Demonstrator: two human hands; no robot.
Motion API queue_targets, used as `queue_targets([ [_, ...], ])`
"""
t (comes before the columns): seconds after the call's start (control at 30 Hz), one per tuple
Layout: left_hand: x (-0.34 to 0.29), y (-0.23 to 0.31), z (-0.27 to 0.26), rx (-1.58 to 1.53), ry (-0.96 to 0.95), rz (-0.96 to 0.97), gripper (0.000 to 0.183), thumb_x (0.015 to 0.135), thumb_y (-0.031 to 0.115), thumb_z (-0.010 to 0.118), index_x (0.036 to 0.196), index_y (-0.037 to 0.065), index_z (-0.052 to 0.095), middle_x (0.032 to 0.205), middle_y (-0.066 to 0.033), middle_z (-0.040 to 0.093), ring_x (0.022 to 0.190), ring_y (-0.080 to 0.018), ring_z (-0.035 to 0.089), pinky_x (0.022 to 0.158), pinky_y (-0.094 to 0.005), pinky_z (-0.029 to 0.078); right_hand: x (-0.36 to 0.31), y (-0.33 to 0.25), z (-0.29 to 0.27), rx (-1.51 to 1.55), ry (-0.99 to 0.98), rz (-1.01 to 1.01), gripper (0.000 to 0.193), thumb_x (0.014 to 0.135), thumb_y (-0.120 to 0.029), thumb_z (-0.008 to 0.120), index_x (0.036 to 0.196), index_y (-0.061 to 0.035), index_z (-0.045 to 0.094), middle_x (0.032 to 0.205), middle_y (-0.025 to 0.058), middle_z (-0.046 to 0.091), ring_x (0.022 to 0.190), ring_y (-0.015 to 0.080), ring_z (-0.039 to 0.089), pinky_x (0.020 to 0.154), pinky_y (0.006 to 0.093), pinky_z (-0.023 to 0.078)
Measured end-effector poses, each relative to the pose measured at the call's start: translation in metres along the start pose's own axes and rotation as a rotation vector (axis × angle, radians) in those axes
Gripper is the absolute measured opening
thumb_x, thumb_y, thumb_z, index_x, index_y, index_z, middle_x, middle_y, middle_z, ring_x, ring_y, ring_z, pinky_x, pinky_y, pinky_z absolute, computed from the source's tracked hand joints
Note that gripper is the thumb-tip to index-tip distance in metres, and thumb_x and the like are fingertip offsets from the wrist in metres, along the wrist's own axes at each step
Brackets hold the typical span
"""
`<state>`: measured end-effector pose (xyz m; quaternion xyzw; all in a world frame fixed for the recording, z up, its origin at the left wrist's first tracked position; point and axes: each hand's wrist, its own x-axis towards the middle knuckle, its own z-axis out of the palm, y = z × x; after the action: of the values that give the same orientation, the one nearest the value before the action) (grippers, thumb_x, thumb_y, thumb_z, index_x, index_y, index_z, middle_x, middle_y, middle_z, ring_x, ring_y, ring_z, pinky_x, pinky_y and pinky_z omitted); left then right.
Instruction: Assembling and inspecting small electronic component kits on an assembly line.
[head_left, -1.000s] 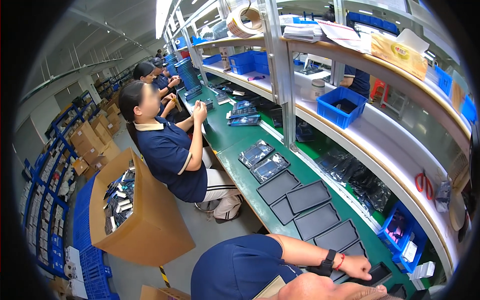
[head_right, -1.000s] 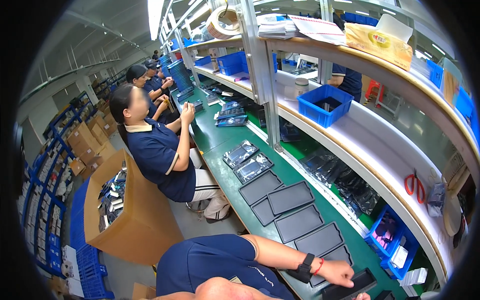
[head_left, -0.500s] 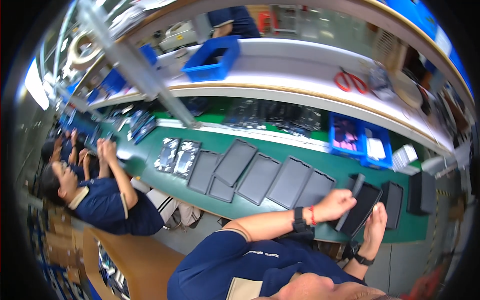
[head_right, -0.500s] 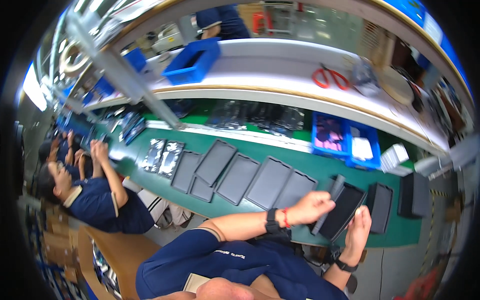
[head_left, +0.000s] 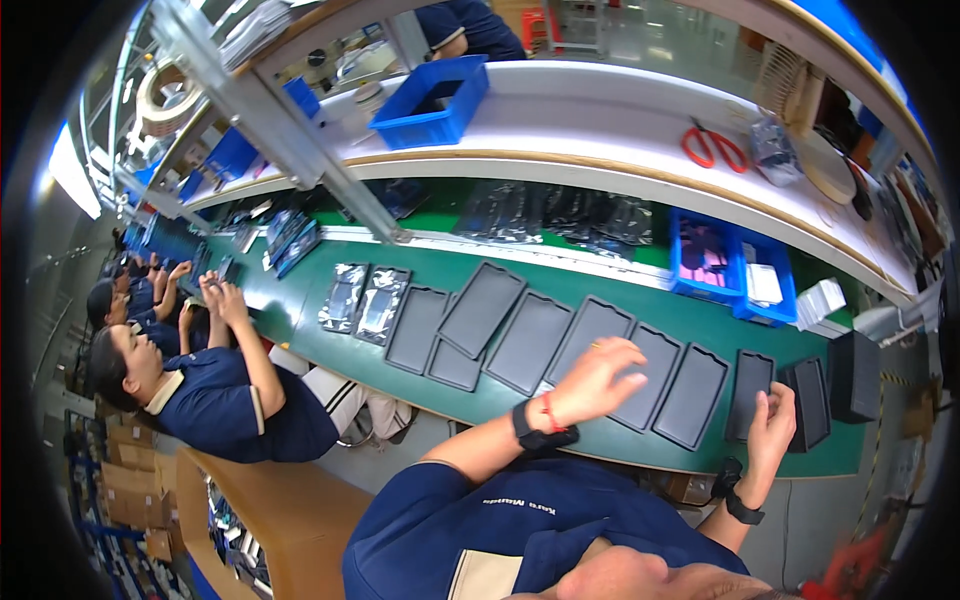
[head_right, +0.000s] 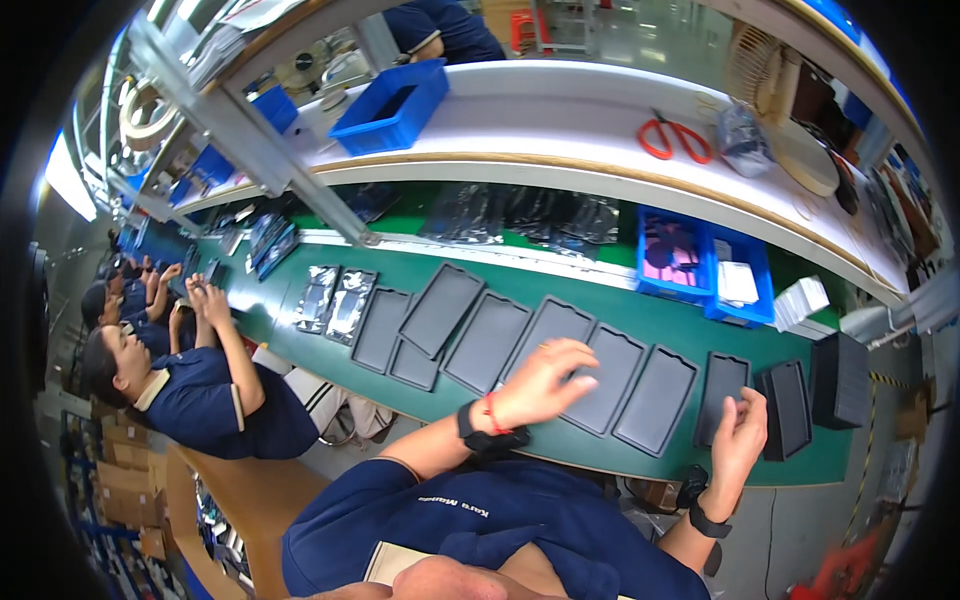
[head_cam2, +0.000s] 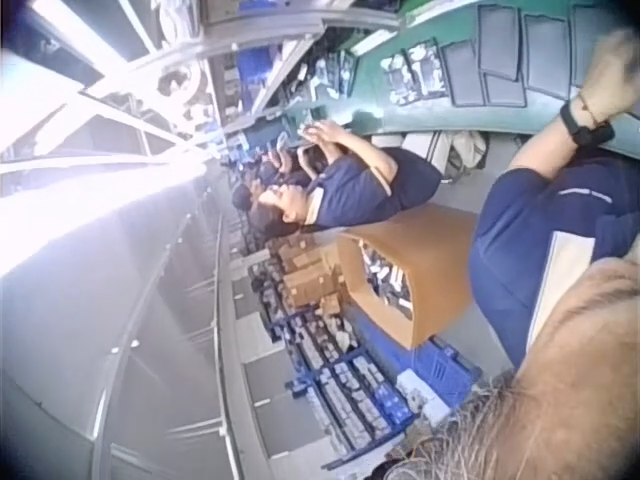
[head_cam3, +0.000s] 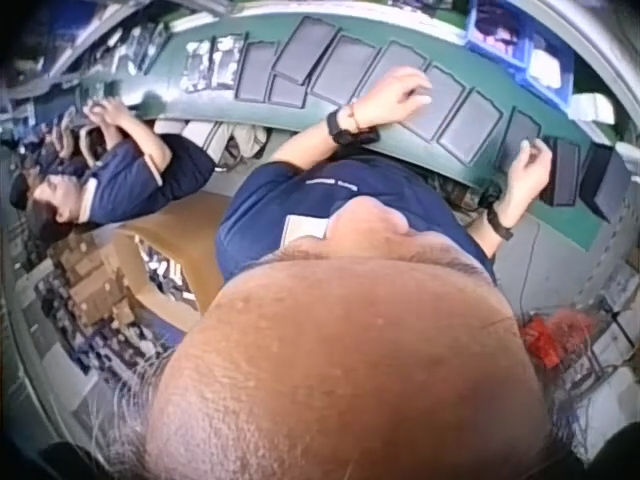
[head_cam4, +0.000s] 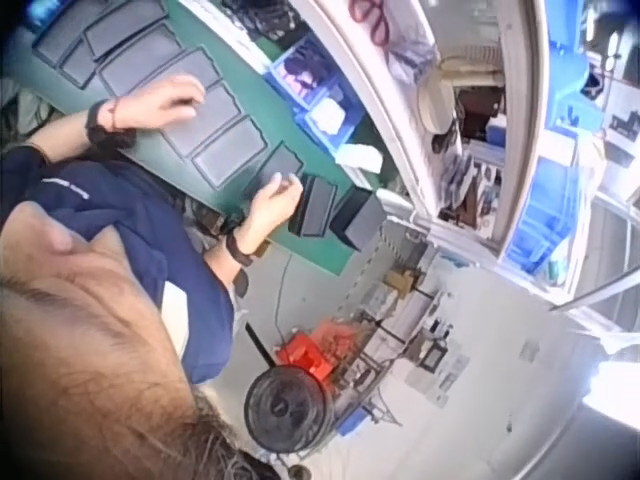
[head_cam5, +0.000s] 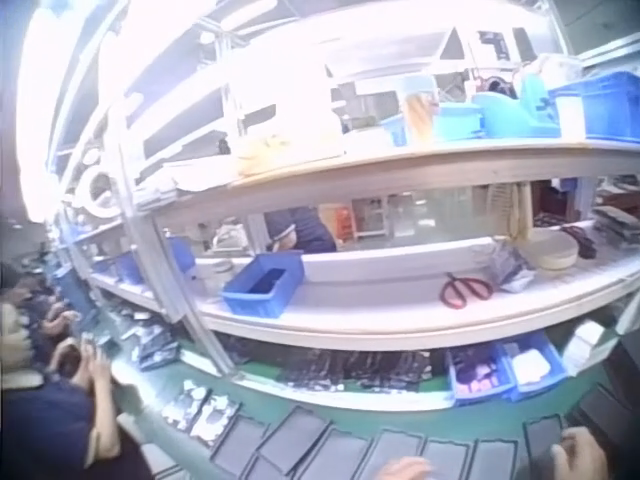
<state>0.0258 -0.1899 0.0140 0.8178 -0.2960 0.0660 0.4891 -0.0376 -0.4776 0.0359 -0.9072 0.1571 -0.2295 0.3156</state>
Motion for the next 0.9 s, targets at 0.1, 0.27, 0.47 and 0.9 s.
queue_targets([
  [0.1, -0.037, -0.024, -0.065, 0.328, 0.309, -0.138, 0.016, 0.079, 0.01, 0.06, 0.093, 0.001, 0.062, 0.096, -0.0152, 0.062, 0.094, -0.033, 0.058, 0.084, -0.0394, 0.044, 0.001, -0.065, 0.021, 0.101, -0.34, -0.239, 0.025, 0.078, -0.007, 0.062, 0.101, 0.0003, 0.056, 0.081, 0.0129, 0.055, 0.07, 0.0247, 0.054, 0.063, 0.0315, 0.045],
  [0.27, -0.13, -0.069, -0.115, 0.644, 0.474, -0.458, 0.034, 0.085, 0.013, 0.054, 0.117, 0.002, 0.052, 0.121, -0.0193, 0.052, 0.124, -0.04, 0.039, 0.101, -0.0507, 0.029, -0.023, -0.171, 0.095, 0.176, -0.753, -0.827, 0.04, 0.071, -0.014, 0.07, 0.105, -0.0012, 0.053, 0.098, 0.0165, 0.055, 0.098, 0.0354, 0.053, 0.081, 0.0423, 0.046],
  [0.47, -0.157, -0.074, -0.116, 0.766, 0.327, -0.776, 0.053, 0.088, 0.032, 0.05, 0.135, 0.011, 0.039, 0.14, -0.0218, 0.032, 0.134, -0.0425, 0.018, 0.101, -0.0671, 0.01, -0.069, -0.225, 0.208, 0.071, -0.758, -1.189, 0.064, 0.072, -0.026, 0.072, 0.124, -0.0018, 0.044, 0.131, 0.0217, 0.038, 0.124, 0.0381, 0.036, 0.1, 0.0498, 0.032],
  [0.9, -0.162, -0.091, -0.122, 0.93, 0.401, -0.886, 0.055, 0.088, 0.034, 0.048, 0.136, 0.01, 0.038, 0.139, -0.0241, 0.033, 0.132, -0.0397, 0.025, 0.101, -0.0667, 0.012, -0.077, -0.157, 0.181, -0.084, -0.997, -1.208, 0.052, 0.077, -0.025, 0.067, 0.12, -0.0027, 0.048, 0.131, 0.023, 0.039, 0.131, 0.0365, 0.028, 0.107, 0.0515, 0.023],
])
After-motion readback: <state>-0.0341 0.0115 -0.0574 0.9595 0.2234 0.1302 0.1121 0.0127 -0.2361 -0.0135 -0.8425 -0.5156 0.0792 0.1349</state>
